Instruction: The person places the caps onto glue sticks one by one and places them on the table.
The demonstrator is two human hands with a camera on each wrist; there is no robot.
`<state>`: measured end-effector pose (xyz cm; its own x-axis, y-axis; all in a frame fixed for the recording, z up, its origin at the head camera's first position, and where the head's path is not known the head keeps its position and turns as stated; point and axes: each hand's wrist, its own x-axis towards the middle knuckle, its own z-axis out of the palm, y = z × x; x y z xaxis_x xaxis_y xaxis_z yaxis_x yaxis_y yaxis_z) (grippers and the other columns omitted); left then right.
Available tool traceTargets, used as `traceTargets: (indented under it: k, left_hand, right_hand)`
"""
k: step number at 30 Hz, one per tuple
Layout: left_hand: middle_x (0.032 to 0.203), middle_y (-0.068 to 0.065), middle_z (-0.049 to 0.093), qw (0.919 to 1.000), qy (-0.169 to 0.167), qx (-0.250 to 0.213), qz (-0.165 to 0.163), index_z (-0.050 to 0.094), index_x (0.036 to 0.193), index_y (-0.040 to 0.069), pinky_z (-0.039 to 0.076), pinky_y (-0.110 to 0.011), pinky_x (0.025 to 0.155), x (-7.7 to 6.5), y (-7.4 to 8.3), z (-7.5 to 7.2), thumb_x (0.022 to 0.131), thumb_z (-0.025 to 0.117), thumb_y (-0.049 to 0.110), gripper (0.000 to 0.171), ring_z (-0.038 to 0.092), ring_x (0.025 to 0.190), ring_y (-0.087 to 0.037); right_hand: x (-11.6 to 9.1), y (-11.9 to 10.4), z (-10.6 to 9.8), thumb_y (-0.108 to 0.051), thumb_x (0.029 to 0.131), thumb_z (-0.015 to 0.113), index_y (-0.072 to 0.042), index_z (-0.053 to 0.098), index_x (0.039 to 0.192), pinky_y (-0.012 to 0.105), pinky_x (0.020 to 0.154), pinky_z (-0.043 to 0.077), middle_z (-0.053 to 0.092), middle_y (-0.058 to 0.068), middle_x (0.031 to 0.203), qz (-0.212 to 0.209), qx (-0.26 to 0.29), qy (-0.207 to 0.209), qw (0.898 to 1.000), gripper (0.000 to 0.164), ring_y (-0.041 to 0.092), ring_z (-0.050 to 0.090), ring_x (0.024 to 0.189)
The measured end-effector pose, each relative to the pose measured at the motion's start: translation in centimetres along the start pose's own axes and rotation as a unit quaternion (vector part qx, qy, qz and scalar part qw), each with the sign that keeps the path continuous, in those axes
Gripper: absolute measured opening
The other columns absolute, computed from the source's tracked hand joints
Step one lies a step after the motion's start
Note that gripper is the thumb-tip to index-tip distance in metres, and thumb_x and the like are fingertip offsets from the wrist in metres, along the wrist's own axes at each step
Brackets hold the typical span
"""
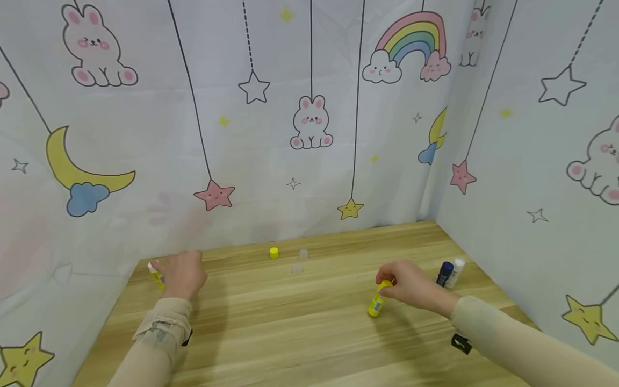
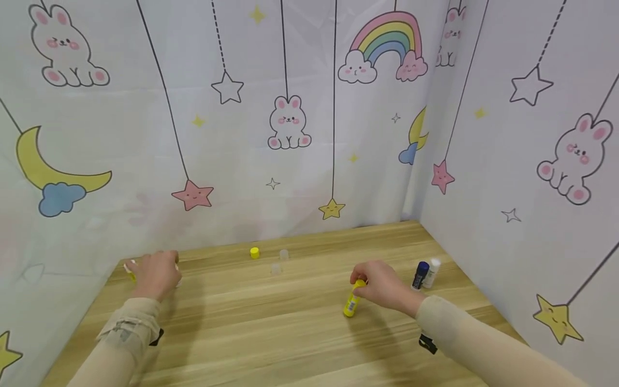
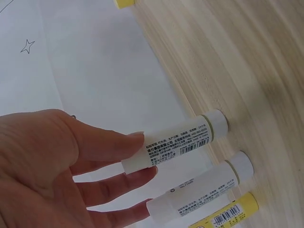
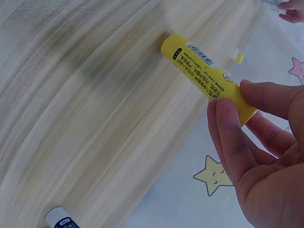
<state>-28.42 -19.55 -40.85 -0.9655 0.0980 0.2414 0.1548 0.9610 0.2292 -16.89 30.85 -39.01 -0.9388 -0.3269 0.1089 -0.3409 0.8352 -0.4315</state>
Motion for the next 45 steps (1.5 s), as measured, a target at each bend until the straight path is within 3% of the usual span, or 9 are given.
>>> traceTargets:
  k: [3, 7, 12, 16, 20, 26, 31, 37, 45]
  left_hand:
    - [0.058, -0.008, 0.053, 0.9996, 0.022, 0.001, 0.017, 0.058, 0.067, 0.007, 0.004, -0.089, 0.093, -0.3, 0.1, 0.0, 0.078, 0.064, -0.009, 0.021, 0.058, 0.068, -0.045]
    - [0.049, -0.003, 0.044, 0.9975, 0.057, 0.001, 0.041, 0.046, 0.057, 0.011, 0.004, -0.088, 0.095, -0.4, 0.0, 0.2, 0.077, 0.06, -0.013, 0.034, 0.049, 0.051, -0.03]
    - [0.05, -0.003, 0.044, 0.9949, 0.086, -0.002, 0.054, 0.046, 0.056, 0.011, 0.004, -0.087, 0.097, -0.5, 0.0, 0.5, 0.074, 0.061, -0.014, 0.034, 0.05, 0.052, -0.032]
    - [0.056, -0.006, 0.052, 0.9931, 0.1, 0.002, 0.061, 0.056, 0.062, 0.008, 0.013, -0.086, 0.097, -0.7, 0.4, 0.5, 0.075, 0.063, -0.011, 0.024, 0.056, 0.059, -0.039]
    - [0.073, -0.013, 0.065, 0.9949, 0.082, 0.007, 0.059, 0.069, 0.08, 0.003, 0.035, -0.076, 0.086, -1.2, 1.2, 0.0, 0.08, 0.065, -0.005, 0.008, 0.061, 0.073, -0.046]
    - [0.095, -0.021, 0.07, 0.9946, 0.055, -0.044, 0.076, 0.071, 0.105, -0.005, 0.053, -0.057, 0.069, -2.3, 2.9, -0.8, 0.084, 0.065, -0.002, 0.022, 0.066, 0.082, -0.041]
    - [0.099, -0.023, 0.071, 0.9924, 0.042, -0.079, 0.085, 0.07, 0.11, -0.005, 0.055, -0.048, 0.06, -3.5, 4.6, -1.3, 0.087, 0.064, -0.001, 0.025, 0.067, 0.079, -0.037]
    - [0.102, -0.023, 0.07, 0.99, 0.061, -0.08, 0.099, 0.072, 0.111, -0.003, 0.05, -0.04, 0.05, -4.6, 6.1, -1.2, 0.087, 0.067, 0.0, 0.025, 0.065, 0.073, -0.035]
    - [0.107, -0.02, 0.07, 0.9873, 0.06, -0.1, 0.108, 0.071, 0.113, -0.001, 0.051, -0.042, 0.056, -5.8, 7.6, -1.5, 0.085, 0.07, 0.002, 0.028, 0.067, 0.079, -0.035]
  right_hand:
    - [-0.4, 0.4, -0.3, -0.01, 0.084, 0.082, -0.019, 0.071, 0.093, 0.031, 0.069, 0.05, 0.065, -0.009, 0.087, 0.005, 0.002, -0.002, 1.0, 0.017, 0.009, 0.057, 0.078]
    - [-0.7, 1.0, -1.0, -0.011, 0.084, 0.082, -0.019, 0.07, 0.094, 0.034, 0.07, 0.051, 0.065, -0.01, 0.088, 0.014, -0.009, 0.002, 1.0, 0.017, 0.009, 0.058, 0.08]
    - [-0.8, 2.1, -1.9, -0.01, 0.083, 0.082, -0.018, 0.071, 0.092, 0.035, 0.07, 0.051, 0.065, -0.009, 0.086, 0.016, -0.041, 0.023, 0.999, 0.017, 0.01, 0.058, 0.078]
    - [-1.0, 2.9, -2.4, -0.009, 0.082, 0.083, -0.016, 0.071, 0.093, 0.035, 0.068, 0.051, 0.066, -0.008, 0.085, 0.017, -0.059, 0.034, 0.998, 0.017, 0.01, 0.057, 0.075]
    - [-1.1, 3.6, -2.7, -0.007, 0.082, 0.082, -0.014, 0.072, 0.093, 0.033, 0.065, 0.049, 0.066, -0.007, 0.083, 0.017, -0.072, 0.036, 0.997, 0.016, 0.01, 0.056, 0.072]
    - [-0.8, 4.4, -3.5, -0.005, 0.081, 0.081, -0.011, 0.072, 0.092, 0.036, 0.065, 0.051, 0.067, -0.003, 0.083, 0.01, -0.088, 0.043, 0.995, 0.015, 0.013, 0.057, 0.072]
    - [-0.8, 4.9, -4.2, -0.005, 0.081, 0.081, -0.009, 0.072, 0.093, 0.041, 0.068, 0.053, 0.069, 0.001, 0.086, 0.026, -0.107, 0.041, 0.993, 0.015, 0.017, 0.06, 0.075]
    - [-1.0, 5.8, -4.9, -0.004, 0.081, 0.081, -0.007, 0.072, 0.093, 0.045, 0.07, 0.055, 0.07, 0.006, 0.09, 0.04, -0.121, 0.035, 0.991, 0.015, 0.023, 0.065, 0.079]
    - [-1.0, 6.7, -5.1, 0.001, 0.079, 0.08, -0.003, 0.071, 0.092, 0.046, 0.073, 0.056, 0.071, 0.011, 0.092, 0.036, -0.134, 0.023, 0.99, 0.016, 0.028, 0.068, 0.085]
